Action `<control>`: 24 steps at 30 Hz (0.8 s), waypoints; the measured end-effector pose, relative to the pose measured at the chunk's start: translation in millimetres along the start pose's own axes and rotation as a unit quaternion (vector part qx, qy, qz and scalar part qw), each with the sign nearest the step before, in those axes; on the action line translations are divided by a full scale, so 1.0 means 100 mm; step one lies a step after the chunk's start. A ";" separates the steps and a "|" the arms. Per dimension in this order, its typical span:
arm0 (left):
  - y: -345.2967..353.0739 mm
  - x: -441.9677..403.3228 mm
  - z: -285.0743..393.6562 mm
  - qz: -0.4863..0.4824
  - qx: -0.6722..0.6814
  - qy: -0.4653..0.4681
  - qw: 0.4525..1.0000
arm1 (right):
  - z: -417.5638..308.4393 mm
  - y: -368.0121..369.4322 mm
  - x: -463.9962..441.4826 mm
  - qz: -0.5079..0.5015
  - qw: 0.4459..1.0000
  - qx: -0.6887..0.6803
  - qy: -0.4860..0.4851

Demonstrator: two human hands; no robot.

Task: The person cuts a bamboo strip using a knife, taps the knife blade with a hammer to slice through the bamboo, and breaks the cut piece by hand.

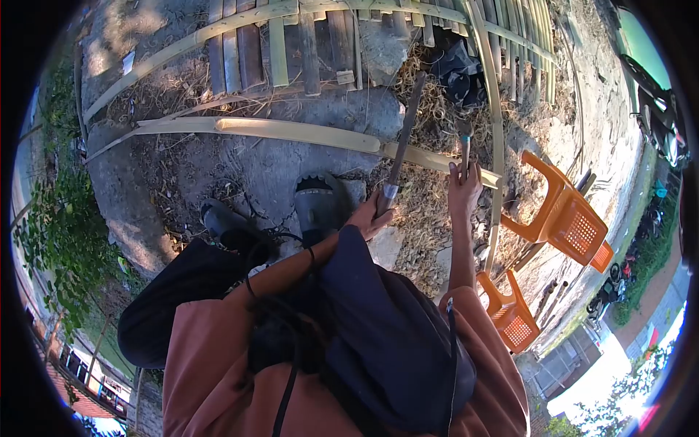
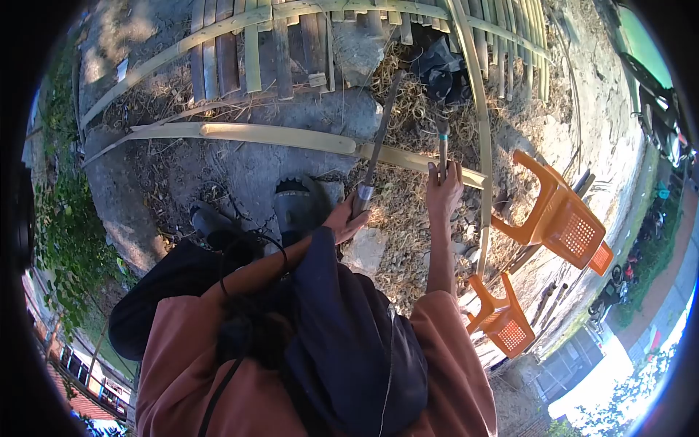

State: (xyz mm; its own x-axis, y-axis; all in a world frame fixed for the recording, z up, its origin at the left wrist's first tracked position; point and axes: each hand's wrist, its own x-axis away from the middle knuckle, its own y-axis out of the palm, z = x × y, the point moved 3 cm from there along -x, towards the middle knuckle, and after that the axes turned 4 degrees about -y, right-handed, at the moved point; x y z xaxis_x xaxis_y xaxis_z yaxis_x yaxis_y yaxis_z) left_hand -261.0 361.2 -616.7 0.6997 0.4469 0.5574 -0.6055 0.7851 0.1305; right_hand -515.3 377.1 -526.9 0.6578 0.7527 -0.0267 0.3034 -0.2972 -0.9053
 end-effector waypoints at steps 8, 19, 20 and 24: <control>0.14 -0.03 -0.21 -0.043 -0.024 -0.013 0.999 | -0.40 -0.04 0.42 -0.003 0.988 -0.077 0.135; -0.04 0.16 0.39 -0.098 -0.070 -0.065 0.991 | 0.39 0.23 2.17 0.004 0.980 0.002 0.197; -0.03 0.15 0.38 -0.097 -0.071 -0.064 0.991 | 0.41 0.23 2.22 0.005 0.980 0.001 0.197; 0.08 0.08 0.15 -0.109 -0.057 -0.049 0.991 | 0.27 0.22 2.14 -0.006 0.974 0.129 0.189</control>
State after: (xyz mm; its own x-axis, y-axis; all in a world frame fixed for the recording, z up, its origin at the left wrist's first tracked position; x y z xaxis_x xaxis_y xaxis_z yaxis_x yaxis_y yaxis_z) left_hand -265.7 364.5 -599.2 0.7654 0.2213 0.6043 -0.3926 0.9046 0.1660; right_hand -386.5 547.2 -564.3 0.8765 0.4712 0.0984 0.1616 -0.0957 -0.9822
